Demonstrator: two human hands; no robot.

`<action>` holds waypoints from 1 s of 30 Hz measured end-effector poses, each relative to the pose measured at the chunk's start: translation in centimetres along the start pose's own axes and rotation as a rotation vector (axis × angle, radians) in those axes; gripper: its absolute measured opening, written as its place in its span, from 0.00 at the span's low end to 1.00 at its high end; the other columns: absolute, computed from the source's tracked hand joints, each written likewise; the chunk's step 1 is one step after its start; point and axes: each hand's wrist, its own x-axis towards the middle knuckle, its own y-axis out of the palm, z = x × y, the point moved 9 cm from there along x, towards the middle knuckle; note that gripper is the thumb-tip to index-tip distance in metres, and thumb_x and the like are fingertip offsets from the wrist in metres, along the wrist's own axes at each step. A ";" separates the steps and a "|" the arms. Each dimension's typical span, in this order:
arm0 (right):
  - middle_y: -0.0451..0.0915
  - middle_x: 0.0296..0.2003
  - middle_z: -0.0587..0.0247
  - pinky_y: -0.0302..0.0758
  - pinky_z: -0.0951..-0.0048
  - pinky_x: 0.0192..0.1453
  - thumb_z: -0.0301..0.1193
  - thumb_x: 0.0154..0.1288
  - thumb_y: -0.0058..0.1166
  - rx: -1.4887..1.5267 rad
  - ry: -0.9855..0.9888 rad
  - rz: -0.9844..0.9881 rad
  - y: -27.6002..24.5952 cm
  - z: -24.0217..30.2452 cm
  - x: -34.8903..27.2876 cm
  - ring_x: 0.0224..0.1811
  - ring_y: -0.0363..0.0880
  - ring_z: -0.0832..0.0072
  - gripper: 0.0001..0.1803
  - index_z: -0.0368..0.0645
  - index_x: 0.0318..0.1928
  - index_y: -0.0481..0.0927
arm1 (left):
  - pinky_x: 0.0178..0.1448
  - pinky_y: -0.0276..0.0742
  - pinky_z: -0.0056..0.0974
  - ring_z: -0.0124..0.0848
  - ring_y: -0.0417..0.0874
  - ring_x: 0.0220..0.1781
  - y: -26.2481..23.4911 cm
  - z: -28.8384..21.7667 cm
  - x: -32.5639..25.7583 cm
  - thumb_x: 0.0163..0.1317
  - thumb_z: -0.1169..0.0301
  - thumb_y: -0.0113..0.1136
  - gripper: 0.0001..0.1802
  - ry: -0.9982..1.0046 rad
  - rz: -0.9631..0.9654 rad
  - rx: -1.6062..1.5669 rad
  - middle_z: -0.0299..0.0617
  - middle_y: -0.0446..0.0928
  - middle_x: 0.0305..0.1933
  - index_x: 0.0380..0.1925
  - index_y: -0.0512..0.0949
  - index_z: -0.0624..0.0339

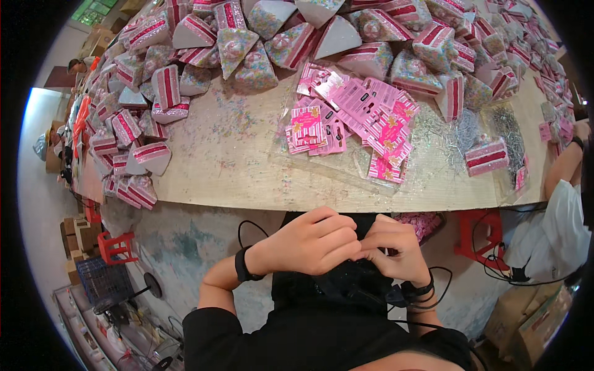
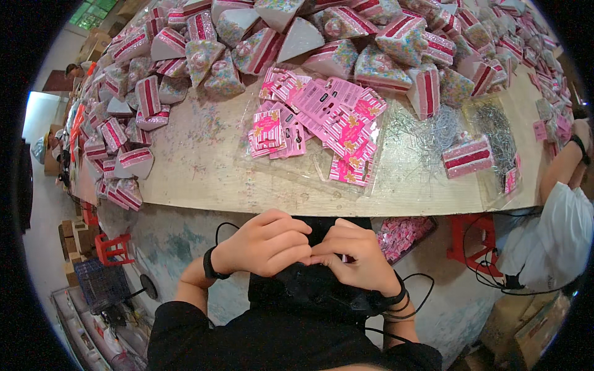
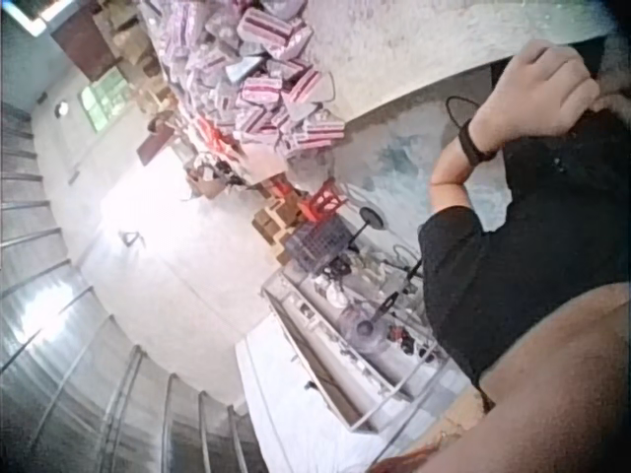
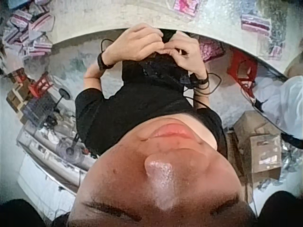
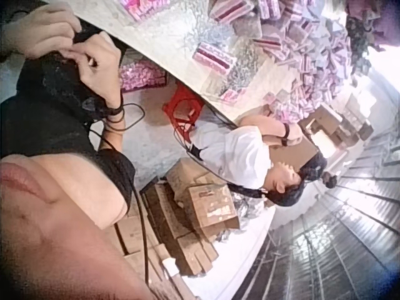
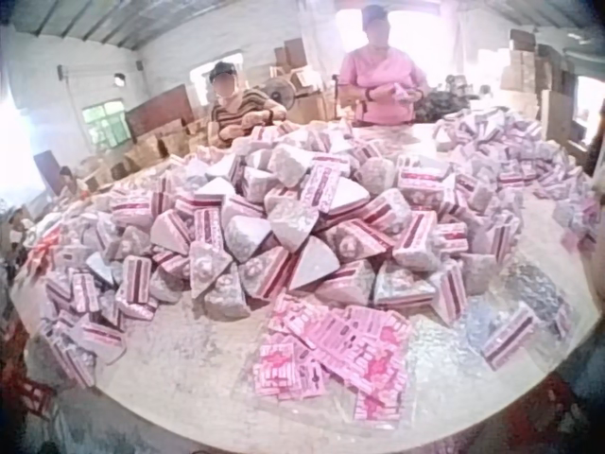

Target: Packaging triangular items into small pink sleeves or packets.

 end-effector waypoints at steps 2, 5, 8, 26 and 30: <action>0.78 0.24 0.67 0.65 0.72 0.27 0.18 0.46 0.65 -0.023 -0.032 -0.076 -0.3 0.3 -0.2 0.25 0.70 0.72 0.12 0.45 0.34 0.86 | 0.49 0.70 0.39 0.33 0.78 0.43 0.3 0.3 -0.2 0.53 0.68 0.63 0.09 -0.060 -0.056 0.017 0.37 0.74 0.33 0.31 0.75 0.57; 0.80 0.28 0.67 0.65 0.73 0.28 0.19 0.46 0.66 -0.195 -0.193 -0.263 -1.0 1.9 -0.8 0.24 0.70 0.73 0.15 0.41 0.38 0.85 | 0.46 0.67 0.40 0.35 0.79 0.40 0.5 0.9 -0.5 0.54 0.71 0.64 0.10 -0.188 -0.158 -0.007 0.38 0.73 0.33 0.32 0.72 0.58; 0.80 0.31 0.68 0.64 0.73 0.27 0.20 0.45 0.68 -0.526 -0.439 -0.354 -0.6 3.7 -1.9 0.24 0.69 0.75 0.17 0.39 0.41 0.85 | 0.42 0.65 0.39 0.37 0.77 0.36 0.8 1.7 -0.3 0.60 0.73 0.60 0.09 -0.320 -0.226 -0.122 0.39 0.71 0.32 0.34 0.69 0.59; 0.74 0.27 0.53 0.72 0.58 0.38 0.15 0.57 0.51 -1.093 -0.317 -0.746 -12.4 2.8 -7.8 0.29 0.74 0.56 0.07 0.34 0.36 0.80 | 0.42 0.71 0.43 0.44 0.76 0.37 5.7 2.9 -0.2 0.72 0.64 0.49 0.13 -0.800 -0.191 -0.929 0.50 0.74 0.33 0.40 0.69 0.65; 0.75 0.55 0.52 0.70 0.68 0.52 0.23 0.71 0.48 -0.927 -0.137 -0.906 -26.6 -2.2 -9.9 0.46 0.73 0.69 0.07 0.33 0.45 0.76 | 0.41 0.72 0.42 0.40 0.77 0.36 5.6 2.3 -0.6 0.71 0.65 0.49 0.12 -0.736 -0.141 -0.967 0.48 0.74 0.33 0.41 0.68 0.66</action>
